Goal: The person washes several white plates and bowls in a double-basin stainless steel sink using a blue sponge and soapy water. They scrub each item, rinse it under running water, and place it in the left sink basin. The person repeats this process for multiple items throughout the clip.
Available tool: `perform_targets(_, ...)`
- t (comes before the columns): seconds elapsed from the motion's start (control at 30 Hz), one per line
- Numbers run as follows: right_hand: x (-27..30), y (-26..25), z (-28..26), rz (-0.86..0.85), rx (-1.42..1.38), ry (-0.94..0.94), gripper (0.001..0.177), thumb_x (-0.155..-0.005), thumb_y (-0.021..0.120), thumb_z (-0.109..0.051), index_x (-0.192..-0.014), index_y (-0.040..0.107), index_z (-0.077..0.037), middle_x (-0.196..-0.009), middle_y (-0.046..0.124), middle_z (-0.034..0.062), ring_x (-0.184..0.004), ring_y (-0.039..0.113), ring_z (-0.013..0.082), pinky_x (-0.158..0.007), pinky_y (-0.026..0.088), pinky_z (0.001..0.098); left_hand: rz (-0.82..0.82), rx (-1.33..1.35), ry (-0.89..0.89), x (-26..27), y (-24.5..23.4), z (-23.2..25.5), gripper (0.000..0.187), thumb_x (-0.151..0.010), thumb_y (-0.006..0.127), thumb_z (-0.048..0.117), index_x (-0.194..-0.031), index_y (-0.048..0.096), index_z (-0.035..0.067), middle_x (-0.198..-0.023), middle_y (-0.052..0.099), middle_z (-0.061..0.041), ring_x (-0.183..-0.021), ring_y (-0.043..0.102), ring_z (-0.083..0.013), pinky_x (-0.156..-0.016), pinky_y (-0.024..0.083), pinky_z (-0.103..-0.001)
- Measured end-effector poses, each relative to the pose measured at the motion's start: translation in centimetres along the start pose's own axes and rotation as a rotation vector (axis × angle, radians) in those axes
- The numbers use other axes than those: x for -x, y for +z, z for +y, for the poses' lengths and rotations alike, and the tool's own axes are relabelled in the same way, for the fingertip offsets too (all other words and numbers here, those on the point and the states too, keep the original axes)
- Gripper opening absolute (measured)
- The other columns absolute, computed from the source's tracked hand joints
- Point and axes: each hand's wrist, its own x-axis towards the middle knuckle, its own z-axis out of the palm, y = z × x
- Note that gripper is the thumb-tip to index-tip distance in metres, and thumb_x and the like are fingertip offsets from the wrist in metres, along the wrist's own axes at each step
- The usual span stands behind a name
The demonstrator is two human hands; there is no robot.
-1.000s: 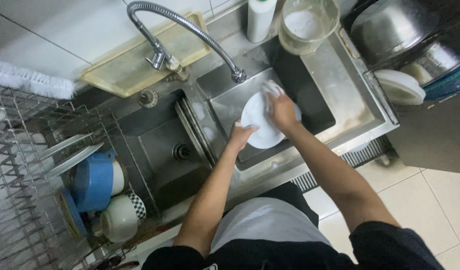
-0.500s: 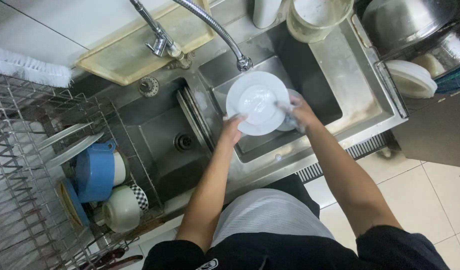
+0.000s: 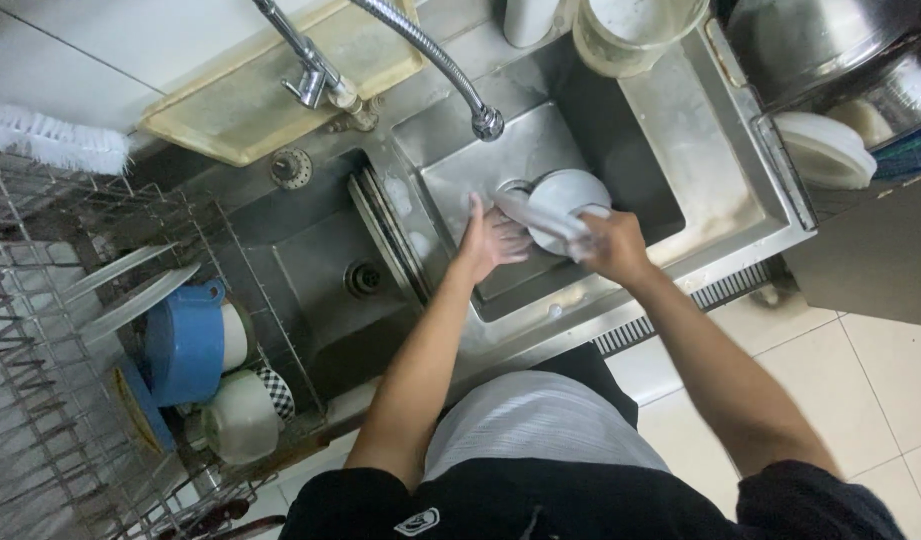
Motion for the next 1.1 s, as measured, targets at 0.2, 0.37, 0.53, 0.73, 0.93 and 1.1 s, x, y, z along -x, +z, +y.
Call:
perform_targets(0.2, -1.0, -3.6, 0.0, -0.374, 0.363, -0.493, 0.015, -0.094, 0.071, -0.03, -0.107, 0.076, -0.024, -0.115, 0.08, 0.0107, -0.09, 0.08, 0.0276, -0.082, 0.059, 0.0397, -0.037, 0.096, -0.244, -8.8, -7.7, -2.4, 0.056, -0.088, 0.088, 0.017, -0.136, 0.064, 0.001, -0.128, 0.072, -0.026, -0.12, 0.07, -0.0455, -0.104, 0.054, -0.064)
perform_targets(0.37, -5.1, -5.6, 0.0, -0.492, 0.051, -0.305, 0.055, -0.086, 0.062, -0.046, -0.123, 0.071, -0.007, -0.091, 0.073, 0.0203, -0.076, 0.073, 0.0421, -0.082, 0.057, 0.0488, -0.023, 0.096, -0.015, -7.3, -6.5, -2.9, 0.034, -0.088, 0.083, 0.02, -0.119, 0.077, 0.007, -0.115, 0.078, -0.022, -0.108, 0.076, -0.0357, -0.098, 0.058, -0.051)
perform_targets(0.53, -7.5, 1.0, 3.6, -0.489, 0.44, 0.099, 0.052, -0.089, 0.067, -0.029, -0.14, 0.066, -0.018, -0.1, 0.078, 0.0147, -0.084, 0.079, 0.0338, -0.076, 0.062, 0.0477, 0.032, -0.076, 0.219, -5.2, -3.3, -3.5, 0.047, -0.09, 0.084, 0.013, -0.134, 0.067, 0.014, -0.122, 0.075, -0.017, -0.117, 0.071, -0.0394, -0.099, 0.055, -0.058)
perform_targets(0.73, -5.2, 5.8, -0.2, -0.606, 0.342, -0.156, 0.054, -0.091, 0.059, -0.028, -0.144, 0.06, -0.019, -0.11, 0.078, 0.015, -0.094, 0.079, 0.0326, -0.082, 0.062, 0.048, 0.282, -0.1, 0.337, -4.8, -3.0, -4.6, 0.05, -0.094, 0.065, 0.004, -0.143, 0.059, 0.01, -0.125, 0.072, -0.018, -0.117, 0.07, -0.0352, -0.103, 0.053, -0.056)
perform_targets(0.93, -9.3, 9.4, 2.3, -0.39, 0.661, 0.053, 0.048, -0.096, 0.055, -0.027, -0.144, 0.062, -0.027, -0.095, 0.078, 0.0082, -0.08, 0.079, 0.0285, -0.065, 0.061, 0.0467, 0.268, -0.182, 0.313, -1.6, -0.6, -4.8, 0.054, -0.09, 0.076, 0.009, -0.142, 0.061, 0.009, -0.133, 0.069, -0.021, -0.13, 0.062, -0.0363, -0.109, 0.049, -0.055)
perform_targets(1.1, -9.8, 10.2, 4.9, -0.315, 0.598, -0.066, 0.036, -0.102, 0.053, -0.023, -0.134, 0.067, -0.015, -0.092, 0.077, 0.0178, -0.082, 0.078, 0.0336, -0.071, 0.06, 0.0497, 0.302, -0.403, 0.344, 2.8, 3.0, -1.5, 0.055, -0.092, 0.068, 0.007, -0.145, 0.055, 0.0, -0.141, 0.063, -0.029, -0.14, 0.053, -0.0441, -0.119, 0.043, -0.058)
